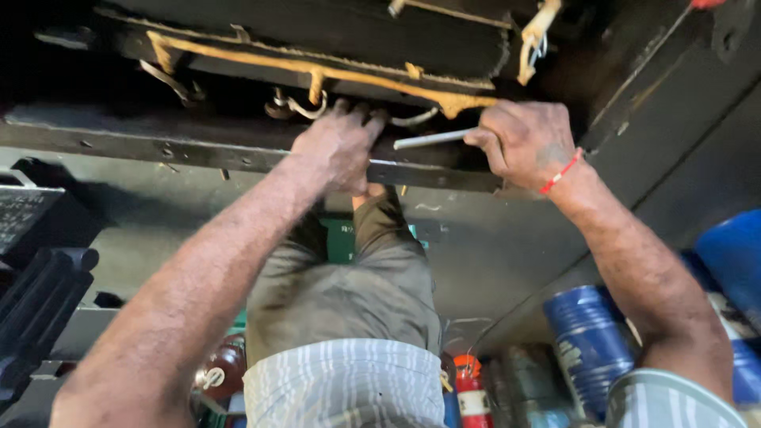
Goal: The person works on an electrical assembly, stripping and bending wires, then using pliers to secure connections on a metal frame. They later retrieve and sort small brass ferrules from an orange container.
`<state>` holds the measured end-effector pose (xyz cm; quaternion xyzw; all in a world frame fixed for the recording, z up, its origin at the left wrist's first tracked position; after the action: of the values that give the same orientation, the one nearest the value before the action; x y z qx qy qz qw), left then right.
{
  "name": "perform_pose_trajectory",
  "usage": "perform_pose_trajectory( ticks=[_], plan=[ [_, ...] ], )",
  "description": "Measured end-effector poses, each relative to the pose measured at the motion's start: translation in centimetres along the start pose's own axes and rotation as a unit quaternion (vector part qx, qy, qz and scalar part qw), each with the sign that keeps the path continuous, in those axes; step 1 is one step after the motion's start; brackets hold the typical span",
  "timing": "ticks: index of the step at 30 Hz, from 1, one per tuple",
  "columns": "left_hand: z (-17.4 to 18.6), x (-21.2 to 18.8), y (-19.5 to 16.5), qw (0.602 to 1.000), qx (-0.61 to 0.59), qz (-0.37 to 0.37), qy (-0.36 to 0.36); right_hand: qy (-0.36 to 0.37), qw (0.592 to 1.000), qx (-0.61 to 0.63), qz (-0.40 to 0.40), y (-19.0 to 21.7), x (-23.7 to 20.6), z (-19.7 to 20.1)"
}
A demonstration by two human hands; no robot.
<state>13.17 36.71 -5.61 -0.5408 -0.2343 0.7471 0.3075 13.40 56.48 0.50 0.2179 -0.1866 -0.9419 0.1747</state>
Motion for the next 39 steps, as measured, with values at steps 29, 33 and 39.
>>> perform_pose_trajectory(
  ticks=[29, 33, 39],
  plan=[
    [3.0, -2.4, -1.8, 0.996, 0.083, -0.044, 0.003, 0.029, 0.995, 0.038, -0.085, -0.2, 0.5, 0.5],
    [5.9, -5.3, -2.7, 0.994, 0.058, -0.039, -0.087, -0.165, 0.975, -0.035, -0.148, 6.7, -3.5, 4.6],
    [7.7, -11.9, -4.1, 0.993, 0.048, -0.058, -0.089, -0.292, 0.898, 0.130, -0.303, 23.9, -17.0, 3.0]
  ],
)
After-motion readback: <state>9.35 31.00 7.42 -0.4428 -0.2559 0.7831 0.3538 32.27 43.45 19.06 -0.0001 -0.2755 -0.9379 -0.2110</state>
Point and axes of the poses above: each hand's wrist, its own x-axis towards the middle knuckle, its own z-axis out of the back of the hand, y = z × x, the point moved 9 cm from there along x, towards the middle knuckle, and after that the axes turned 12 degrees about -x, right-handed, at the moved point
